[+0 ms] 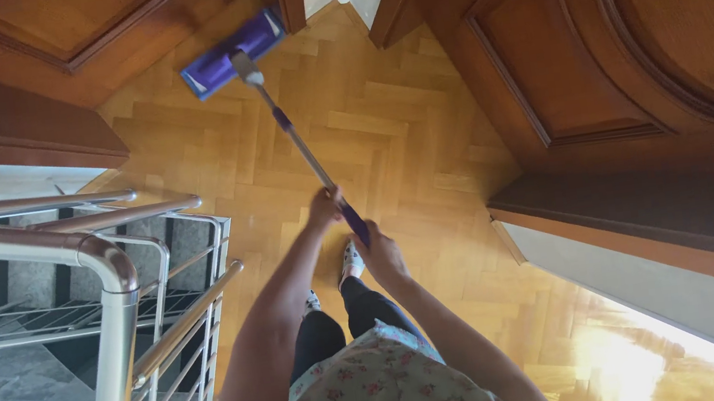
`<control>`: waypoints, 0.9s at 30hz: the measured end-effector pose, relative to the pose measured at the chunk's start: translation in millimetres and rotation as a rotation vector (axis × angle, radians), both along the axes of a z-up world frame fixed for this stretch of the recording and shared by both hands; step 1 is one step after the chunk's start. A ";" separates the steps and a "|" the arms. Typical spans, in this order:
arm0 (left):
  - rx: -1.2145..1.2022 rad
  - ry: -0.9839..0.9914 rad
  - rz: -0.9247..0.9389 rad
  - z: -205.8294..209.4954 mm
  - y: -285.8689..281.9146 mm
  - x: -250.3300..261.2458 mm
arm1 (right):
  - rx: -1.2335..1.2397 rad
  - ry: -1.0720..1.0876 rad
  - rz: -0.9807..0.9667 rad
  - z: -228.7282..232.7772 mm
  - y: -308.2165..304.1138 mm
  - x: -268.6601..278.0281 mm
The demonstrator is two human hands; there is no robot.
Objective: The person mops a parquet wooden floor using a purple flat mop. They move the mop back and forth across the room, covering areas near a white cabinet, a radiator, and a metal stair railing. The person wears patterned slippers and a floral top.
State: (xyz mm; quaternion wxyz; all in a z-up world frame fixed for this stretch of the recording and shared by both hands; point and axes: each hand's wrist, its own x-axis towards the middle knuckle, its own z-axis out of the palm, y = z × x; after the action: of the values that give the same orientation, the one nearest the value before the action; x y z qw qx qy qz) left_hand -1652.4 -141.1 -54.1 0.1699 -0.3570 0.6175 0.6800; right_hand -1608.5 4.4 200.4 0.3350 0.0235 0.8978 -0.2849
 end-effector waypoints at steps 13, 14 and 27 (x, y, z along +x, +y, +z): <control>0.194 -0.148 -0.114 77.1 58.5 28.4 | 0.059 -0.077 -0.097 70.2 55.9 28.1; 0.190 -0.142 -0.098 65.8 53.8 21.1 | 0.063 -0.049 -0.087 59.3 53.2 23.8; 0.319 -0.104 -0.171 95.0 108.9 -19.3 | 0.262 0.026 -0.089 102.3 98.3 -2.8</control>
State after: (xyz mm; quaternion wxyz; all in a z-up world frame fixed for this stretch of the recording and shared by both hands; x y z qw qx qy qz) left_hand -1671.8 -32.3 40.9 0.3131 -0.3063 0.5204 0.7330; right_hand -1611.3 102.7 302.7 0.3044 0.1031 0.9297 -0.1798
